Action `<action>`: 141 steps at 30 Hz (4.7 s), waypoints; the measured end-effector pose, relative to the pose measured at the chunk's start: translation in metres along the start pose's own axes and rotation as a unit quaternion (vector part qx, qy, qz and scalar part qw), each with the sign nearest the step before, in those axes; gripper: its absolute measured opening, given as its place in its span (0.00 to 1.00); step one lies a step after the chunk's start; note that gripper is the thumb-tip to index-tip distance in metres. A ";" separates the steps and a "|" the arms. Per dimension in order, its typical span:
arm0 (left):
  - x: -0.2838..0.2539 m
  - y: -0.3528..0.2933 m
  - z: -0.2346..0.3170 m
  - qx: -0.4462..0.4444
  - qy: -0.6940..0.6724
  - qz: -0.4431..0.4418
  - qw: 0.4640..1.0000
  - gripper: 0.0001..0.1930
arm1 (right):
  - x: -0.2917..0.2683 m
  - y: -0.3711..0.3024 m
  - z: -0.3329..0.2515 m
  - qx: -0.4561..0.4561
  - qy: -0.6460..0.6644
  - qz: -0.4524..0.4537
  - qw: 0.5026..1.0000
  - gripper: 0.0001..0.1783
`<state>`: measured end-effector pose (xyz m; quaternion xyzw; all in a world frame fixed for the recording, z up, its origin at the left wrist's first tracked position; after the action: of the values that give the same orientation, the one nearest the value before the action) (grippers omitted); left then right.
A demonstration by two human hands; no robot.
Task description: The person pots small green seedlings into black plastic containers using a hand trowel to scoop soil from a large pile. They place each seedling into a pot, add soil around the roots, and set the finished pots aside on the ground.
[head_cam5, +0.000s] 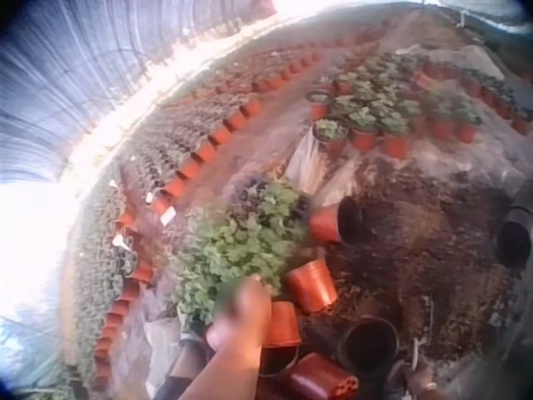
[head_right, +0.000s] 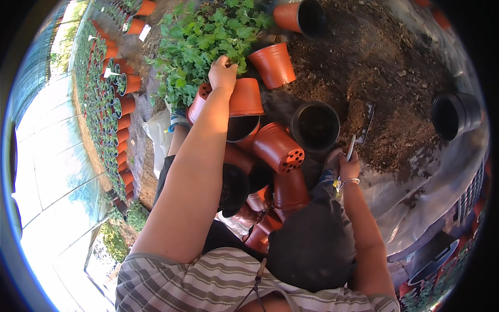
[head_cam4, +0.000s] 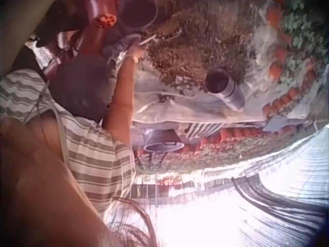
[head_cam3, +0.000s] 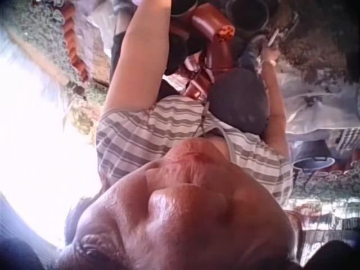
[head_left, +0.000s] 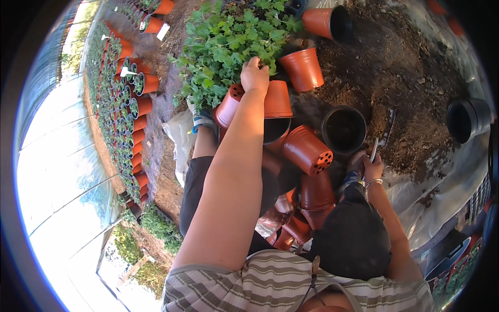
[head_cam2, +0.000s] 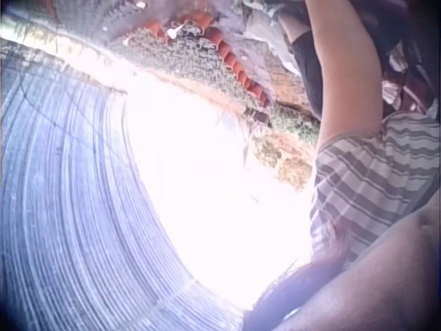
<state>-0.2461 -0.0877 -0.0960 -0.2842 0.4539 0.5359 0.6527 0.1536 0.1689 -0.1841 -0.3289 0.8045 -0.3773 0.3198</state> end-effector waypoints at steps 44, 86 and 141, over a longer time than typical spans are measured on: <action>-0.022 -0.168 0.185 -0.202 -0.477 -0.422 0.744 0.21 | -0.003 -0.087 -0.130 0.179 0.321 -0.514 0.775 0.16; -0.038 -0.167 0.191 -0.011 -0.534 -0.255 0.806 0.12 | -0.022 -0.102 -0.178 -0.283 -0.201 -0.110 0.931 0.18; -0.002 -0.153 0.175 0.310 -0.257 -0.160 0.901 0.12 | -0.022 -0.032 -0.076 -0.016 -0.428 0.010 0.904 0.29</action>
<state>-0.0491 0.0205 -0.0370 0.0112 0.3619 0.3107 0.8789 0.1179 0.2002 -0.1130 -0.4555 0.5999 -0.1840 0.6315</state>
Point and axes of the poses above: each hand's wrist, its own y-axis towards the middle knuckle, its own x-axis out of the palm, z = x × y, the point moved 2 cm from there along y, towards the middle knuckle, and after that the axes turned 14 degrees about x, right-handed, at the moved point
